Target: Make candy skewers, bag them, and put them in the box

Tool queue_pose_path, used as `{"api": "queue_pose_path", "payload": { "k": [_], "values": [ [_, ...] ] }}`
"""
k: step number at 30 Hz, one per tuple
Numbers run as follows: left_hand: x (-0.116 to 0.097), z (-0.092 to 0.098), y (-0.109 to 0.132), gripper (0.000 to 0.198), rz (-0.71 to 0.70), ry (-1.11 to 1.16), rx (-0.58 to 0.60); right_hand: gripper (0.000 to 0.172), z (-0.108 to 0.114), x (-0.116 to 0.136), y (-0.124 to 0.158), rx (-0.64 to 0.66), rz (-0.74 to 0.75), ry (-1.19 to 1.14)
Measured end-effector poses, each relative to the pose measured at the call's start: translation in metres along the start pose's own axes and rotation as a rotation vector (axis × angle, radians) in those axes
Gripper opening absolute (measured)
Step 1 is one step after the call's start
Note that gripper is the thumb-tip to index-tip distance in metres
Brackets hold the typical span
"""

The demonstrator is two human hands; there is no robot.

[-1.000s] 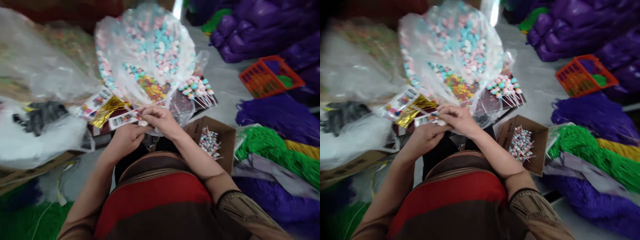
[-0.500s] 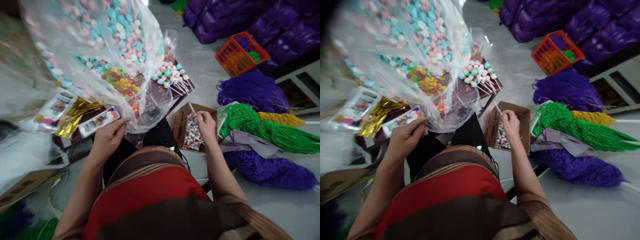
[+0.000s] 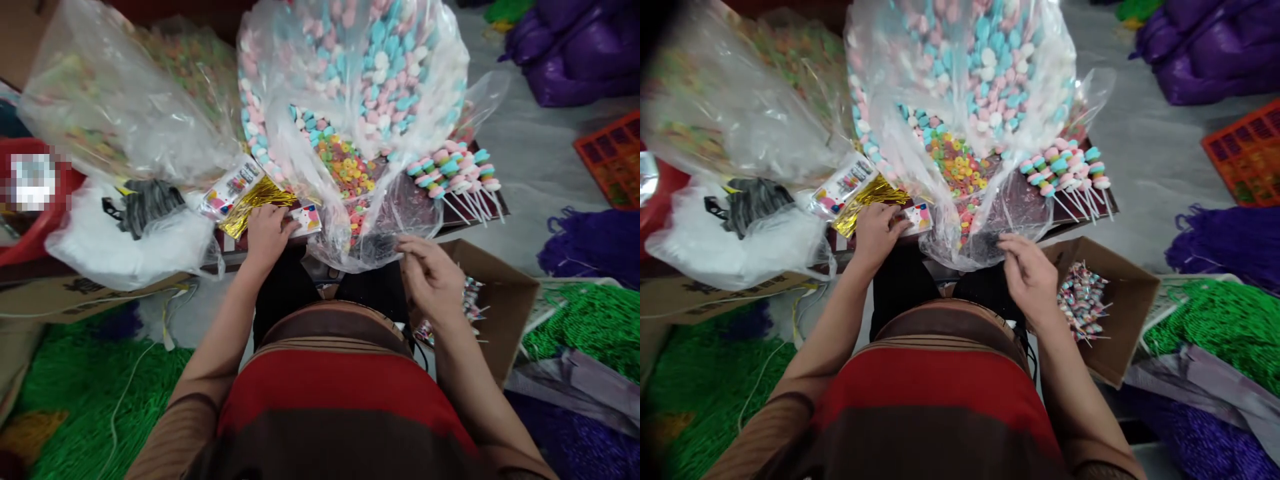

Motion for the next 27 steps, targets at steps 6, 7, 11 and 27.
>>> {"api": "queue_pose_path", "payload": {
  "k": [6,7,11,27],
  "values": [
    [-0.002,-0.006,-0.013,0.020,0.021,0.007,0.031,0.022,-0.028,0.010,-0.007,0.114,0.056,-0.040],
    [-0.002,-0.008,-0.014,0.020,0.030,0.001,0.022,0.022,-0.030,0.009,-0.006,0.123,0.050,-0.047],
    [0.000,-0.015,-0.014,0.020,0.070,-0.005,-0.079,0.021,-0.037,0.005,-0.003,0.148,0.019,-0.083],
    [-0.054,0.027,0.019,0.025,-0.233,0.395,-0.217,0.044,-0.100,0.003,-0.057,0.138,-0.626,-0.675]
  ]
}}
Point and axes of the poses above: each hand's wrist, its own y-axis away from the middle knuckle, its own z-axis out of the back of the hand, x = y × z, the point moved 1 cm from there along -y, towards the middle knuckle, and after that the axes turned 14 degrees about -y, right-handed, at the moved point
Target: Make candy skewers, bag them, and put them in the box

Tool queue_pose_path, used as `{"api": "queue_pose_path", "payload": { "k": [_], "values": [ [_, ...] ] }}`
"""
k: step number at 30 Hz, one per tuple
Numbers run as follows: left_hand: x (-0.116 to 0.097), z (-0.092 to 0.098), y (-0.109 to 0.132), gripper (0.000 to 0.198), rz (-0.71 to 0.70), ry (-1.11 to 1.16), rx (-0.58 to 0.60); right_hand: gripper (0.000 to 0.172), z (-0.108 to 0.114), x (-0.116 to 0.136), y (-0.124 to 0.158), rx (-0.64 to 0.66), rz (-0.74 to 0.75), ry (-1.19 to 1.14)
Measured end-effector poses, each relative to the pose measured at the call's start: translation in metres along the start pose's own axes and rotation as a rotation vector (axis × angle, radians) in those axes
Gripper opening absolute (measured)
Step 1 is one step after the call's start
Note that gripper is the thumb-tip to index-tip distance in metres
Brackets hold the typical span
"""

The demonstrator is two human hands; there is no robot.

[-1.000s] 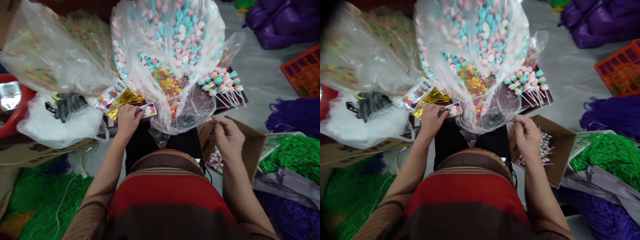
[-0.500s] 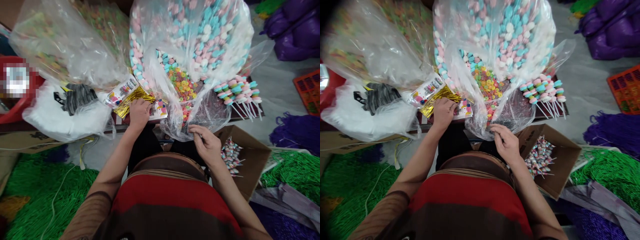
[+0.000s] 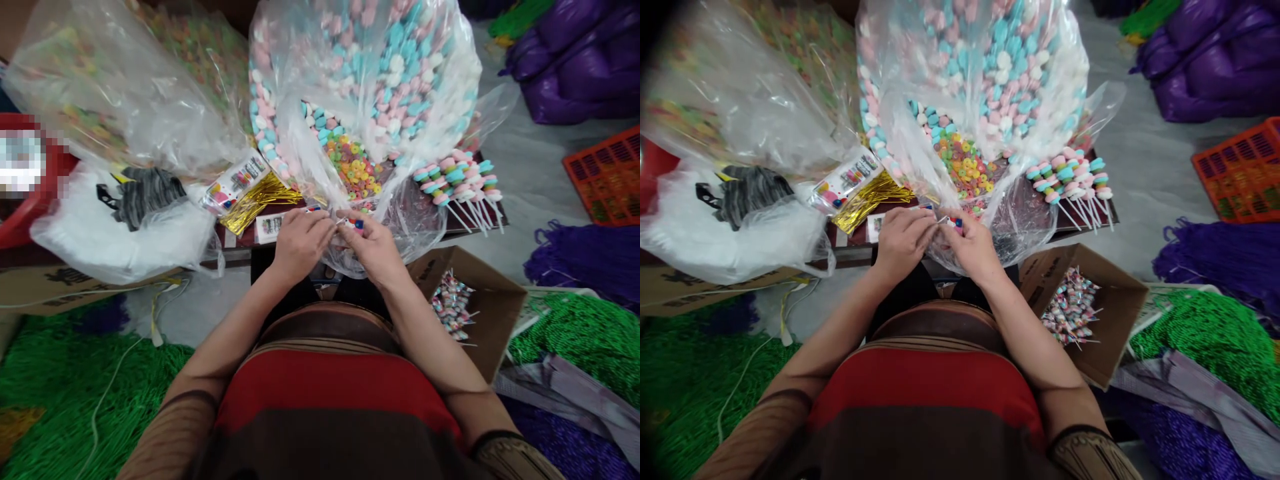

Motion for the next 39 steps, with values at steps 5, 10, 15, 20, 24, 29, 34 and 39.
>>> {"api": "queue_pose_path", "payload": {
  "k": [5,10,15,20,24,29,34,39],
  "values": [
    [0.005,-0.003,0.002,0.052,0.297,0.619,0.321,0.039,0.016,-0.003,0.013,-0.072,0.052,-0.094],
    [0.003,0.001,0.004,0.048,0.434,1.099,0.521,0.041,0.023,-0.001,0.022,-0.126,0.077,-0.144],
    [-0.007,0.013,-0.002,0.056,0.387,1.209,0.544,0.038,0.024,0.003,0.028,-0.095,0.021,-0.148],
    [-0.011,0.010,-0.004,0.048,0.365,1.167,0.618,0.044,0.025,0.017,0.033,-0.038,0.071,0.073],
    [-0.012,0.007,-0.004,0.051,0.381,1.243,0.581,0.058,0.023,0.024,0.035,0.023,0.107,0.141],
    [-0.009,0.004,-0.003,0.045,0.404,1.186,0.619,0.060,0.027,0.023,0.036,0.022,0.094,0.186],
    [-0.002,0.001,-0.001,0.042,0.371,0.970,0.521,0.041,0.035,0.009,0.030,-0.031,0.153,0.147],
    [-0.007,0.006,-0.001,0.051,0.242,0.774,0.477,0.046,0.031,0.001,0.031,-0.092,0.142,0.106]
  ]
}}
Point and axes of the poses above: each hand's wrist, its own y-axis away from the middle knuckle, its own z-axis out of the back of the hand, x = y × z, the point moved 1 cm from there along -y, towards the middle knuckle, and after that the axes turned 14 degrees about -y, right-handed, at the moved point
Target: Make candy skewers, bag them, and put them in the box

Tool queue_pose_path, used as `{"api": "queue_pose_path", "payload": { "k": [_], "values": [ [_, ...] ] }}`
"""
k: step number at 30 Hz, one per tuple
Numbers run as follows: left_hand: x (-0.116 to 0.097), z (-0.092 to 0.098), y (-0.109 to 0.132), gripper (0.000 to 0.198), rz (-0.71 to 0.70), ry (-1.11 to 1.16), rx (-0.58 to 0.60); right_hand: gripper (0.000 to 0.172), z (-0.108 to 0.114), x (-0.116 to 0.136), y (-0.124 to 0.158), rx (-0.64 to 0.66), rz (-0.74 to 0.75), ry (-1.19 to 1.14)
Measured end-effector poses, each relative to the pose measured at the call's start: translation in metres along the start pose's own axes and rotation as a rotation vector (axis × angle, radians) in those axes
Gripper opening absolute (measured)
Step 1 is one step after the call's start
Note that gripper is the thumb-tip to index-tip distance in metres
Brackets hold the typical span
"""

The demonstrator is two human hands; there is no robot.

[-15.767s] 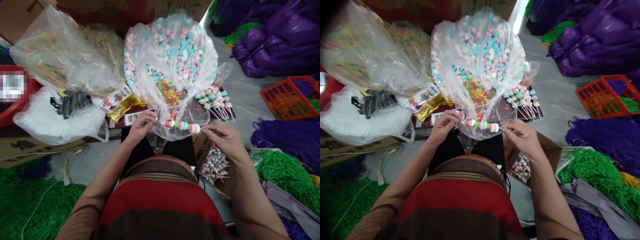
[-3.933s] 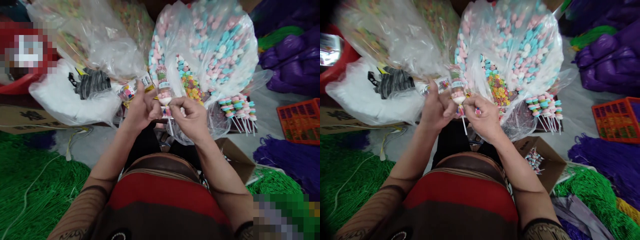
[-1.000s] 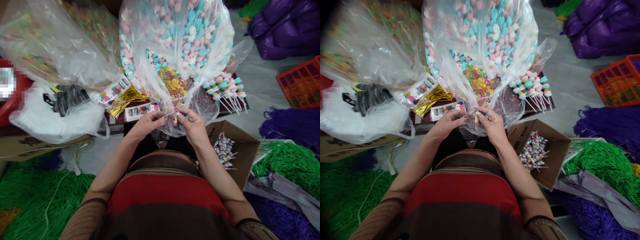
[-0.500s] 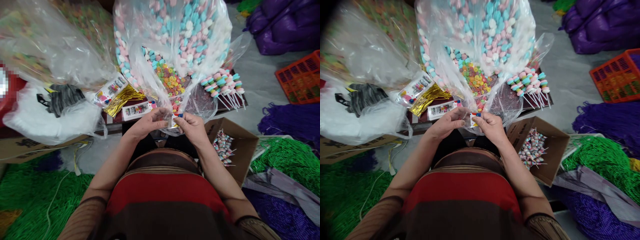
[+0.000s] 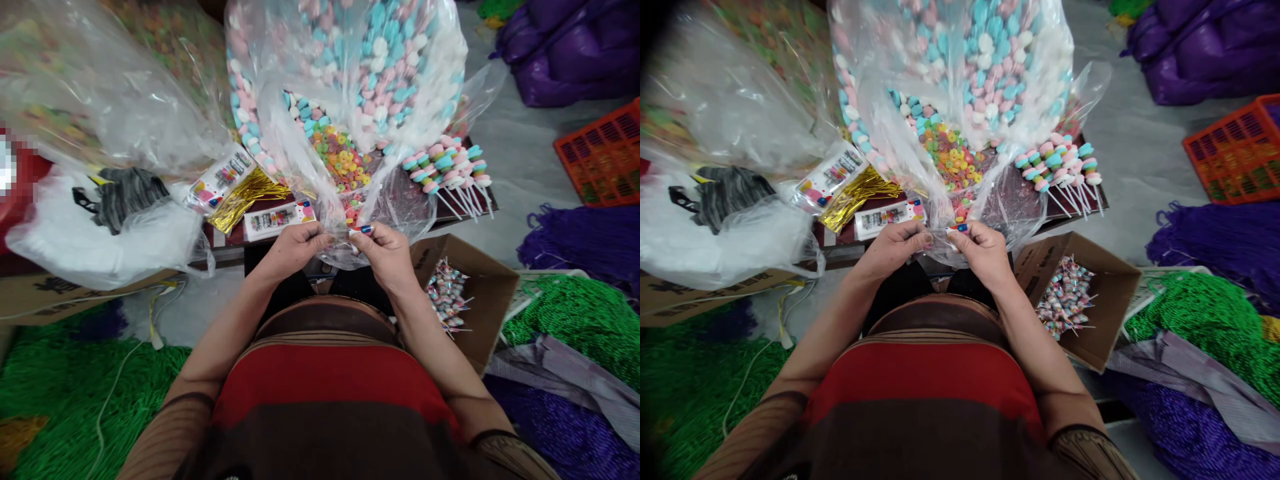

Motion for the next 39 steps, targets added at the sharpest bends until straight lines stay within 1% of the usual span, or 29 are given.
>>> {"api": "queue_pose_path", "payload": {
  "k": [3,4,7,10,13,15,16,18,21,24,26,28,31,33,35,37,39],
  "values": [
    [-0.004,0.000,0.002,0.059,-0.031,-0.075,-0.011,0.057,-0.001,0.002,0.002,-0.010,-0.035,0.046],
    [-0.005,0.000,0.002,0.060,-0.041,-0.092,-0.011,0.058,-0.001,0.002,0.002,-0.005,-0.047,0.044],
    [-0.006,0.001,0.001,0.062,-0.086,-0.139,0.000,0.045,0.000,0.000,-0.001,0.028,-0.057,-0.025],
    [-0.005,0.001,0.000,0.062,-0.111,-0.179,0.015,0.039,0.000,-0.004,-0.003,-0.009,-0.013,-0.060],
    [-0.001,-0.001,0.000,0.052,-0.076,-0.143,0.011,0.035,-0.001,-0.003,-0.003,-0.099,0.043,-0.017],
    [0.001,-0.002,0.002,0.040,-0.040,-0.061,0.031,0.039,-0.003,0.002,-0.001,-0.120,0.058,0.029],
    [0.003,-0.002,0.003,0.037,-0.028,-0.023,0.049,0.042,-0.005,0.005,0.000,-0.122,0.061,0.053],
    [0.005,-0.001,0.003,0.035,-0.025,0.006,0.082,0.048,-0.008,0.011,0.001,-0.118,0.073,0.094],
    [0.005,0.001,0.001,0.037,-0.064,-0.072,0.075,0.053,-0.011,0.015,0.001,-0.111,0.107,0.115],
    [0.002,-0.002,-0.004,0.044,-0.176,-0.226,-0.003,0.054,-0.009,0.013,-0.001,-0.111,0.130,0.095],
    [0.000,-0.007,-0.006,0.040,-0.222,-0.298,-0.079,0.053,-0.005,0.012,-0.002,-0.129,0.139,0.072],
    [-0.001,-0.014,-0.007,0.031,-0.207,-0.284,-0.101,0.053,-0.002,0.010,-0.003,-0.150,0.140,0.072],
    [0.002,-0.022,-0.007,0.025,-0.185,-0.194,-0.105,0.053,-0.001,0.007,-0.003,-0.163,0.127,0.109],
    [0.005,-0.022,-0.008,0.023,-0.205,-0.190,-0.135,0.053,-0.001,0.005,-0.003,-0.138,0.120,0.142],
    [0.009,-0.017,-0.008,0.021,-0.230,-0.211,-0.185,0.050,0.003,0.005,-0.006,-0.103,0.128,0.186],
    [0.013,-0.009,-0.009,0.020,-0.246,-0.204,-0.251,0.045,0.017,0.010,-0.013,-0.115,0.163,0.248],
    [0.016,0.000,-0.008,0.018,-0.256,-0.170,-0.325,0.038,0.042,0.020,-0.025,-0.206,0.234,0.346]
  ]
}}
Point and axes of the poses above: each hand's wrist, its own y-axis away from the middle knuckle, its own z-axis out of the back of the hand, x = y × z, the point moved 1 cm from there along -y, towards the middle knuckle, and after that the axes turned 14 degrees about -y, right-handed, at the moved point
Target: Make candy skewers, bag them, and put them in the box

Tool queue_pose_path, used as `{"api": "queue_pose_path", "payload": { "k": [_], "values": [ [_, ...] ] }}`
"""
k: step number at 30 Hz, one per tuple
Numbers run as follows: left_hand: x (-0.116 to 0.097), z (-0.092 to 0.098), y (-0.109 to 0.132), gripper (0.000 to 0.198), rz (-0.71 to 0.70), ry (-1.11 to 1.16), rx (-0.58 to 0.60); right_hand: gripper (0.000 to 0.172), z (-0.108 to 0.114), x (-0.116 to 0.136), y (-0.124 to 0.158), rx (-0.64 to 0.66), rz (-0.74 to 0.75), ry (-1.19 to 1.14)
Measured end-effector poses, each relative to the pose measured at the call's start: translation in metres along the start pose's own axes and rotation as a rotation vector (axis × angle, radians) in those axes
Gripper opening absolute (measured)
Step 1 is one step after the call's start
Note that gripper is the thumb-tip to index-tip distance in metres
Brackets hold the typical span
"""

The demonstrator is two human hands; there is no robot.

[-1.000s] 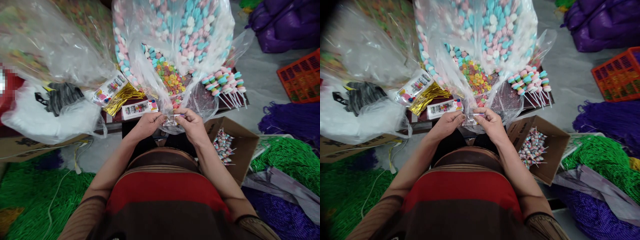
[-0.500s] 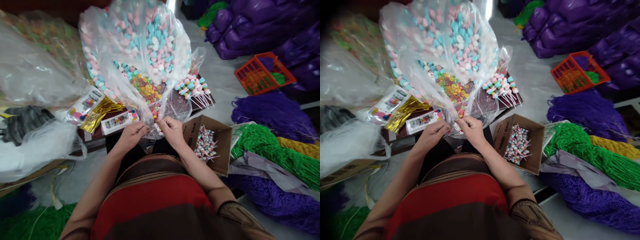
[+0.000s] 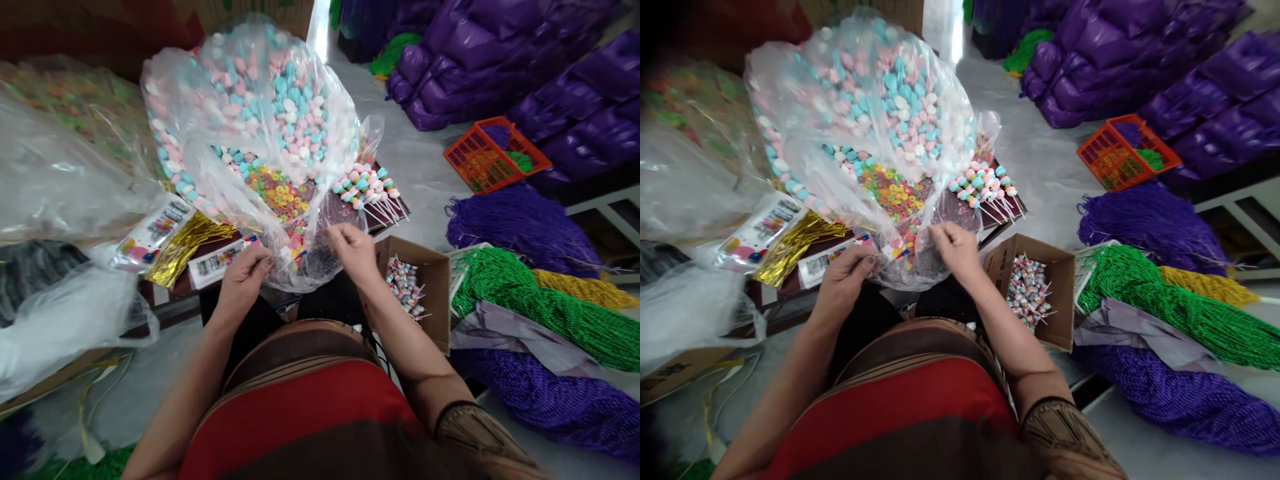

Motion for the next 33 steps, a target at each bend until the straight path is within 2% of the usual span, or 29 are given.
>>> {"api": "queue_pose_path", "payload": {
  "k": [4,7,10,14,19,22,24,28,33],
  "values": [
    [0.007,0.007,0.000,0.013,-0.020,0.043,-0.091,0.024,0.062,-0.006,-0.048,-0.182,0.143,0.423],
    [0.010,0.004,0.003,0.012,-0.007,0.097,-0.106,0.024,0.096,-0.016,-0.077,-0.200,0.081,0.766],
    [0.015,0.001,0.006,0.014,0.066,0.176,-0.101,0.025,0.109,-0.028,-0.089,-0.126,-0.027,0.984],
    [0.020,0.000,0.008,0.019,0.216,0.291,-0.115,0.027,0.111,-0.041,-0.092,-0.083,-0.105,1.073],
    [0.018,0.000,0.005,0.029,0.328,0.501,-0.196,0.033,0.118,-0.048,-0.090,-0.254,-0.033,0.881],
    [0.019,-0.003,0.002,0.031,0.342,0.590,-0.232,0.031,0.120,-0.045,-0.081,-0.386,0.077,0.559],
    [0.021,-0.005,0.001,0.030,0.340,0.613,-0.250,0.027,0.116,-0.039,-0.070,-0.430,0.114,0.303],
    [0.027,-0.006,0.000,0.031,0.330,0.629,-0.269,0.029,0.095,-0.022,-0.038,-0.378,0.063,-0.022],
    [0.027,-0.004,0.000,0.031,0.320,0.643,-0.245,0.027,0.070,-0.011,-0.013,-0.312,0.018,-0.132]
  ]
}}
Point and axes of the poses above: each hand's wrist, its own y-axis away from the middle knuckle, its own z-axis out of the back of the hand, x = y × z, the point moved 1 cm from there along -y, towards the middle knuckle, and after that the axes turned 14 degrees about -y, right-handed, at the moved point
